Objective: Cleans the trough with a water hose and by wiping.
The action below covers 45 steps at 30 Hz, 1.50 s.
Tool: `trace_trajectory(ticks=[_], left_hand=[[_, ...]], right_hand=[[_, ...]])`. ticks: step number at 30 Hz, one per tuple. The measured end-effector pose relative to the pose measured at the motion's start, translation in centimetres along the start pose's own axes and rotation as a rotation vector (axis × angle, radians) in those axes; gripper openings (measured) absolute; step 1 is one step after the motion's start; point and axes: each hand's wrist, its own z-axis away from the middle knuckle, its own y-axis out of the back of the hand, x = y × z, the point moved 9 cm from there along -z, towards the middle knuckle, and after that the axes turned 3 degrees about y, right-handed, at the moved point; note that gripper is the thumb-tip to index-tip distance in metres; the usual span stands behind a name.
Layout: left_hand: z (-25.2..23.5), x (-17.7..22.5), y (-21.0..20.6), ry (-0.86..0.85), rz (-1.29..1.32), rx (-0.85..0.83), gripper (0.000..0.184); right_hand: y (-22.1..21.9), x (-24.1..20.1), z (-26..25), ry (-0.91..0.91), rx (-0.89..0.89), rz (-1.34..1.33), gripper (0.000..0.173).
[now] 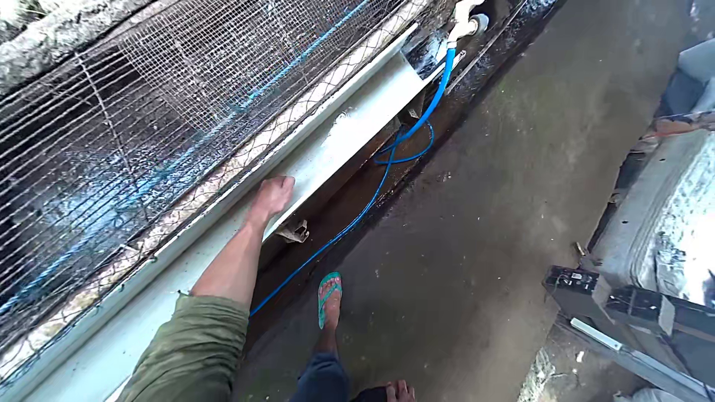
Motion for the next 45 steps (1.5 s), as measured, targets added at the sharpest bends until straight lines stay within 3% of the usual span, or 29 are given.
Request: trace_trajectory(ticks=[15,21,23,27,31,33,40,45], left_hand=[[2.8,-3.6,3.2,0.336,-0.008,0.212,0.069],[8.6,-4.4,2.9,0.393,0.103,0.153,0.07],[12.2,-4.4,2.5,0.446,0.121,0.209,0.067],[20.0,-3.9,-0.8,0.532,0.138,0.366,0.067],[24.0,-1.4,-9.3,0.613,0.155,0.26,0.063],[25.5,1.3,-13.2,0.614,0.229,0.254,0.06],[23.9,11.3,-19.3,0.656,0.347,0.253,0.06],[20.4,16.2,-21.7,0.685,0.323,0.209,0.061]], right_hand=[[6.4,0.0,-1.8,0.062,0.151,-0.042,0.052],[7.8,2.6,-4.2,0.105,0.078,-0.015,0.055],[9.2,3.3,-5.3,0.13,0.063,0.005,0.054],[15.5,2.9,-7.1,0.216,0.061,-0.044,0.051],[23.4,5.0,-8.1,0.316,0.099,-0.158,0.051],[27.5,8.2,-8.2,0.311,0.128,-0.249,0.051],[43.4,16.4,-9.5,0.238,0.283,-0.65,0.05],[53.8,11.0,-8.8,0.292,0.316,-0.759,0.049]])
